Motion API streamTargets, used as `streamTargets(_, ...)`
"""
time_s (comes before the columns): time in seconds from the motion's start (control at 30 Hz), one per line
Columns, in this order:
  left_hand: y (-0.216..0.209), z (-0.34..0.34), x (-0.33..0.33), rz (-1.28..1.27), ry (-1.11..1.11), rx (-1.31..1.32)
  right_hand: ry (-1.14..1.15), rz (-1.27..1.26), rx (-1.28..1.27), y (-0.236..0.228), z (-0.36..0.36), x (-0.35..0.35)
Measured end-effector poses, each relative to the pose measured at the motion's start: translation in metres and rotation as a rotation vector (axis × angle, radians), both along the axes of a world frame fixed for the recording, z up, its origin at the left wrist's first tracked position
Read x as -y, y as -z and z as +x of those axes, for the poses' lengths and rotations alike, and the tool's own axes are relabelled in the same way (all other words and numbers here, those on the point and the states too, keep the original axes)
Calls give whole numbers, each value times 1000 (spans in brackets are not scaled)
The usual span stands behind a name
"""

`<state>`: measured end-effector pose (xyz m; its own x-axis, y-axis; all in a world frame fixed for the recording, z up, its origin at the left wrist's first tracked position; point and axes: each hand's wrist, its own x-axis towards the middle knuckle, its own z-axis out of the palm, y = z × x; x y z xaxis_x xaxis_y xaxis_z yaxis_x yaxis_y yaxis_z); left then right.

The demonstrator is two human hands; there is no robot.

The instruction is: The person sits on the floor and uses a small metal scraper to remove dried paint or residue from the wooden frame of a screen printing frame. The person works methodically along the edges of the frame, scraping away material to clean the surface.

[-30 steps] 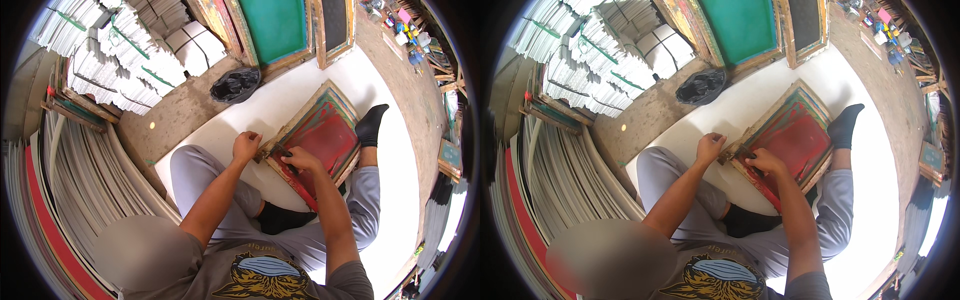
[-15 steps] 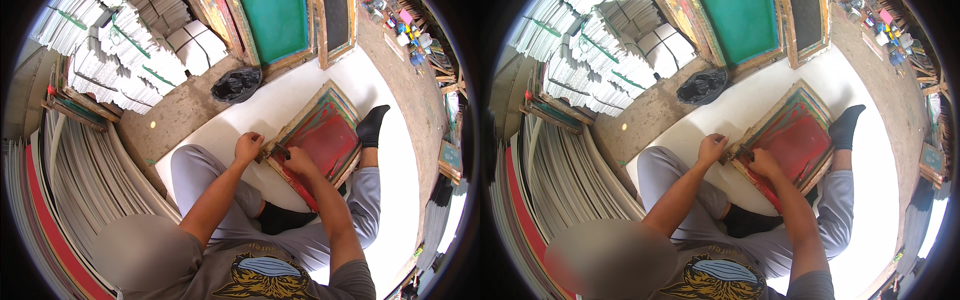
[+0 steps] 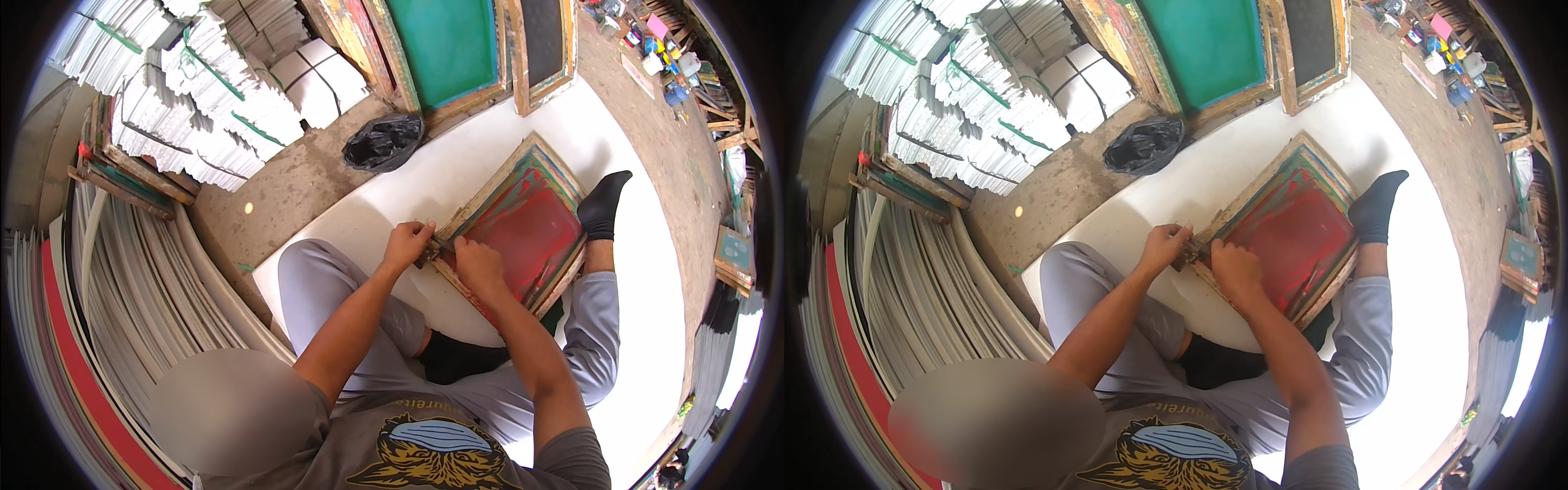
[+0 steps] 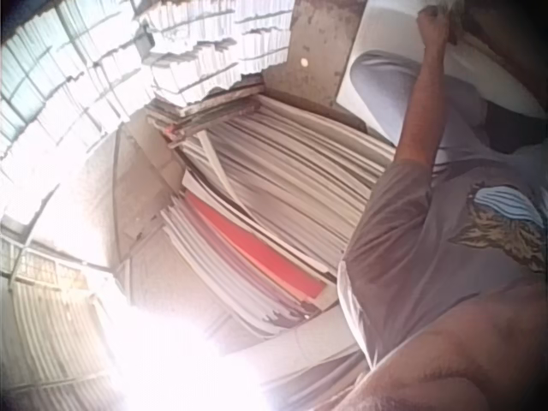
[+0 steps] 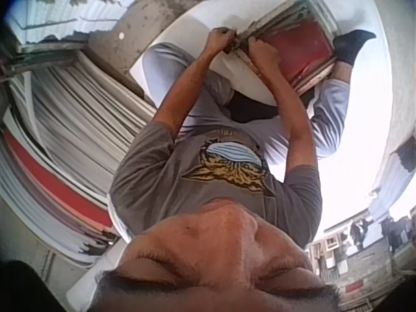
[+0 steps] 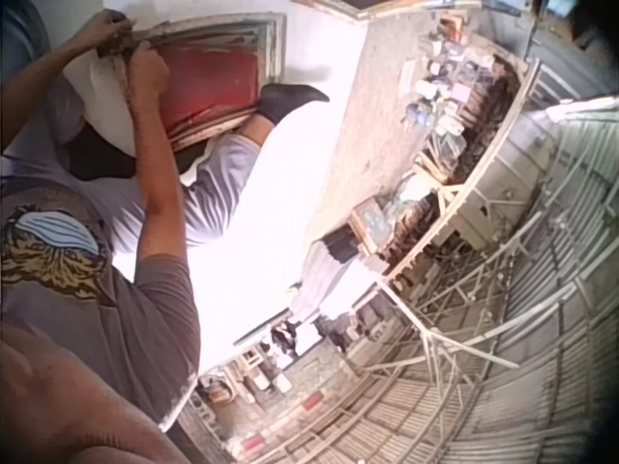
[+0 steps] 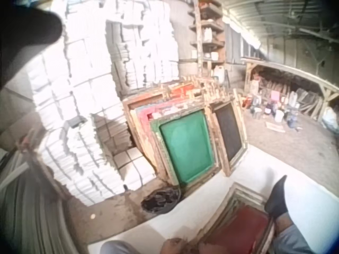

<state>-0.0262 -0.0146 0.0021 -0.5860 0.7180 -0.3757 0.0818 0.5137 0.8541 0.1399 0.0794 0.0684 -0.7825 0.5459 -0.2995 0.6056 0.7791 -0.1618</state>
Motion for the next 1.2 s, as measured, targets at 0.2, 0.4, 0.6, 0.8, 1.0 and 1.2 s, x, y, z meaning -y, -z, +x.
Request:
streamTargets(0.2,15,-10,3,44,-112,407,-8,-171,42,-1,-12,-8)
streamTargets(0.4,21,-11,3,-23,-168,154,141,-473,3,-7,0,-25)
streamTargets(0.6,3,-5,1,-133,-106,-108,352,-713,-7,11,12,-34)
streamTargets(0.8,5,-4,2,-125,-85,-133,375,-645,-19,30,11,-35)
streamTargets(1.0,6,-4,1,-137,-61,-147,420,-616,37,24,3,-35)
streamTargets(1.2,11,-3,3,-133,-12,-184,443,-747,163,5,-4,-40)
